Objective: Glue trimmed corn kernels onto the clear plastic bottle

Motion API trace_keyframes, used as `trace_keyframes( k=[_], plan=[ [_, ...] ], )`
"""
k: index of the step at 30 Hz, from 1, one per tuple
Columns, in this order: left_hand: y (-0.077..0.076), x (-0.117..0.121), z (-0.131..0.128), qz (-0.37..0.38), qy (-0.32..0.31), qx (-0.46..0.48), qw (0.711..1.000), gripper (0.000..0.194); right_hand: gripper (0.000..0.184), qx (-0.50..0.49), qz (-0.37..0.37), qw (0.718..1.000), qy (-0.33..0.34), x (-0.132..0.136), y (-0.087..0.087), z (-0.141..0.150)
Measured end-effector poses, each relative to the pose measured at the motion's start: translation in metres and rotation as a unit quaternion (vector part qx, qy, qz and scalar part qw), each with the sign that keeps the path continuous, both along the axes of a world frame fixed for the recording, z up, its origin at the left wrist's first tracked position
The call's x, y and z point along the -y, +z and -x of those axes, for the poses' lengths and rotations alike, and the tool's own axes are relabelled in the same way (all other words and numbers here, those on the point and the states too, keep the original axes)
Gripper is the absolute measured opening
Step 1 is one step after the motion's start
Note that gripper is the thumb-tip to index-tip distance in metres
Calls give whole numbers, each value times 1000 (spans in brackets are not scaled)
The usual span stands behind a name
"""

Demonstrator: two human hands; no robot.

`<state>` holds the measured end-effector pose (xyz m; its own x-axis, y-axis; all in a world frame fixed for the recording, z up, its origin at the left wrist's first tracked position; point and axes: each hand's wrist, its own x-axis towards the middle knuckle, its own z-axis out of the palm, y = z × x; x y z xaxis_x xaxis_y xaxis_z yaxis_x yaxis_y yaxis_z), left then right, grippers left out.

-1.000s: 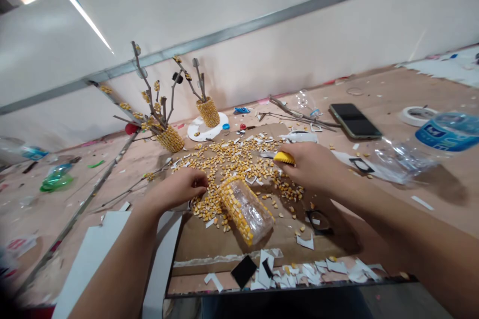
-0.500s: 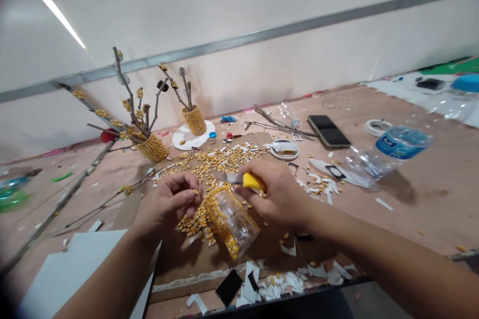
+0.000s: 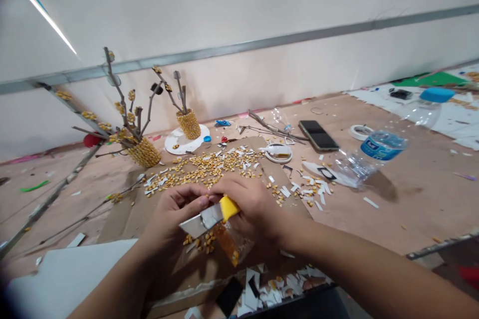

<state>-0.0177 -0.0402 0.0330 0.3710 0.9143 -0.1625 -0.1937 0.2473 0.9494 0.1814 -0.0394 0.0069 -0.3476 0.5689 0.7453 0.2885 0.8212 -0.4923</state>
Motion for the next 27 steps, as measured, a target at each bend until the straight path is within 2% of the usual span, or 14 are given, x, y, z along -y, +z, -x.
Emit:
trace_keyframes(
  k=[3,7,9,16,27],
  plan=[
    [-6,-2,-1,3,44,9,999,28,3,12,20,997,-72,1,-3,2],
    [-13,-3,-2,34,78,41,996,37,48,71,42,989,-120,-1,-3,-6],
    [-15,-2,-4,44,85,55,994,39,57,95,33,987,-125,-2,-4,-11],
    [-13,2,-6,56,84,69,992,36,54,142,35,981,-125,2,-6,-12],
    [-10,3,-6,60,61,61,994,40,56,138,58,980,-128,2,-11,-11]
  ],
)
